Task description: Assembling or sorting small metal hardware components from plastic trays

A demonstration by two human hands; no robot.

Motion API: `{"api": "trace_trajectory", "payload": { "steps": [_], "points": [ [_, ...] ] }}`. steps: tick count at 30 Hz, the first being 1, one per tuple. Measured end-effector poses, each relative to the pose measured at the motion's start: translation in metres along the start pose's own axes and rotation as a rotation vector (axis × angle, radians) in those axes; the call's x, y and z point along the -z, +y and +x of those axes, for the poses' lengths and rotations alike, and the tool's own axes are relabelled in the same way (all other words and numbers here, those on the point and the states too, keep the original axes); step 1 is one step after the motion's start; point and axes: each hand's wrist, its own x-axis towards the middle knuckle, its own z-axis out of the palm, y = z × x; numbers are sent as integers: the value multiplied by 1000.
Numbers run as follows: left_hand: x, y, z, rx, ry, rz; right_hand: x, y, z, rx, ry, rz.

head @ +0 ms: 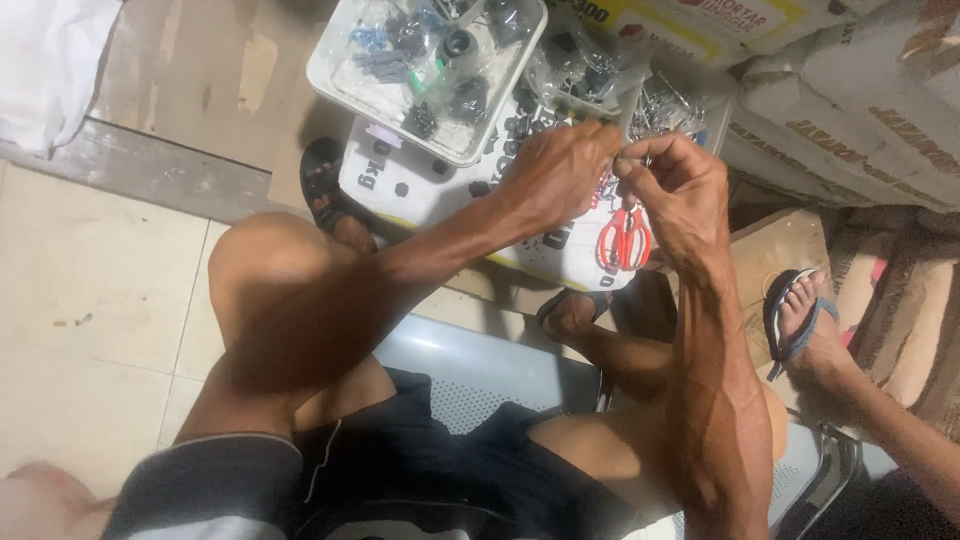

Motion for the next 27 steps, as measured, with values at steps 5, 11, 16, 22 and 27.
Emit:
{"api": "trace_trajectory", "payload": {
  "steps": [5,11,16,22,27],
  "points": [
    [-5,-3,7,103,217,-89,-15,-14,-4,4,100,-118],
    [-20,-6,8,294,246,-169,-24,-8,-4,3,96,-49],
    [-40,-37,5,352,312,-126,-16,8,-4,-107,102,-86],
    [-51,-59,-4,428,116,35,-21,44,10,-336,135,-595],
    [-46,-72,-4,440,154,8,-28,150,8,13,68,-757]
  ]
}}
